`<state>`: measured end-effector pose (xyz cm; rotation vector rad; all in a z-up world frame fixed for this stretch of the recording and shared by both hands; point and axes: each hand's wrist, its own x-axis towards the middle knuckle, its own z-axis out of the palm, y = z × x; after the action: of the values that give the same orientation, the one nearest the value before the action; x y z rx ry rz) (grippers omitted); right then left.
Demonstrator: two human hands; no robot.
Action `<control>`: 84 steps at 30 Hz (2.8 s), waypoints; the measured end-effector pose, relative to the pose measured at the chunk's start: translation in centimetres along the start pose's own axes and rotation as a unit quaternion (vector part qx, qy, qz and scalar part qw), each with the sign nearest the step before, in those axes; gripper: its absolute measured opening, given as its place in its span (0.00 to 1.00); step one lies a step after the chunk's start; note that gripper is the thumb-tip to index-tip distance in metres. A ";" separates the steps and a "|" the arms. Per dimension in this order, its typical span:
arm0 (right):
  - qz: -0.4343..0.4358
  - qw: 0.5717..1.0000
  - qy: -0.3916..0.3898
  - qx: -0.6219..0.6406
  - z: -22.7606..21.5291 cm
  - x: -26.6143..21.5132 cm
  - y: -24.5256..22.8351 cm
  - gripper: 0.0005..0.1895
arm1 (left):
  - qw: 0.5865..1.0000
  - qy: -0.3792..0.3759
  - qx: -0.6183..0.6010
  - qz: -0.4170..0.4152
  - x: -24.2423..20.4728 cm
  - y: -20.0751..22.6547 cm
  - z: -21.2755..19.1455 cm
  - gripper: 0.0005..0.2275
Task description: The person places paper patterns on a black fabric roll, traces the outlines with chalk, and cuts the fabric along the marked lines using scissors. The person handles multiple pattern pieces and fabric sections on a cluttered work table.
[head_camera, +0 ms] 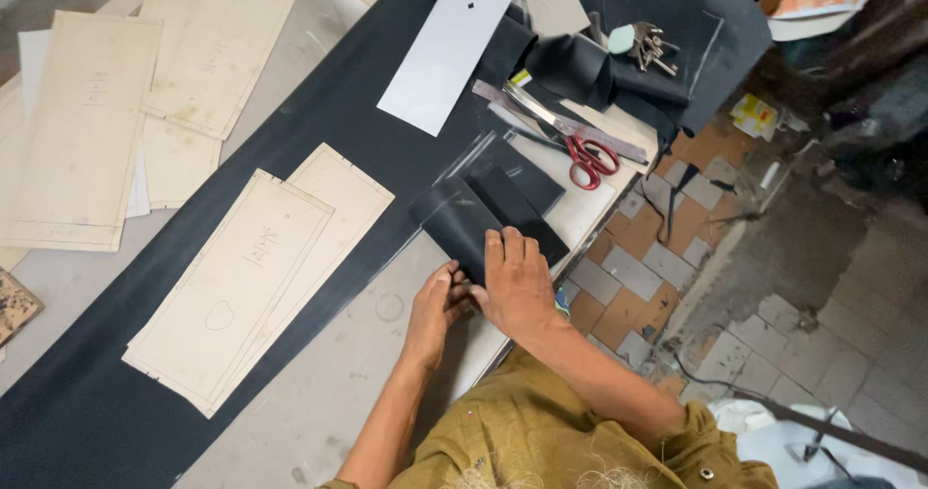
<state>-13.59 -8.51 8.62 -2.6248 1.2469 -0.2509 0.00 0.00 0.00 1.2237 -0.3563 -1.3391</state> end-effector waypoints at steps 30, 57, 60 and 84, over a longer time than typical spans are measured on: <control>-0.069 0.696 -0.488 0.522 -6.0 15.4 19.9 0.49 | 0.951 0.135 -0.145 0.237 8.7 4.3 14.7 0.46; -0.224 0.691 -0.659 0.194 -7.6 29.8 16.6 0.70 | 0.967 0.139 -0.200 0.070 8.6 2.4 12.8 0.55; -0.005 0.903 -0.208 0.376 -7.2 37.6 16.9 0.20 | 0.960 0.197 -0.185 0.069 8.3 1.5 12.3 0.56; -0.502 0.732 -0.450 0.100 -9.8 20.9 2.6 0.08 | 0.920 0.141 -0.213 0.297 -3.4 4.9 12.8 0.47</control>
<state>-4.92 -27.63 18.50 -2.3512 -0.5181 0.6339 -8.57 -4.07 10.45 0.8265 -0.1901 -0.6538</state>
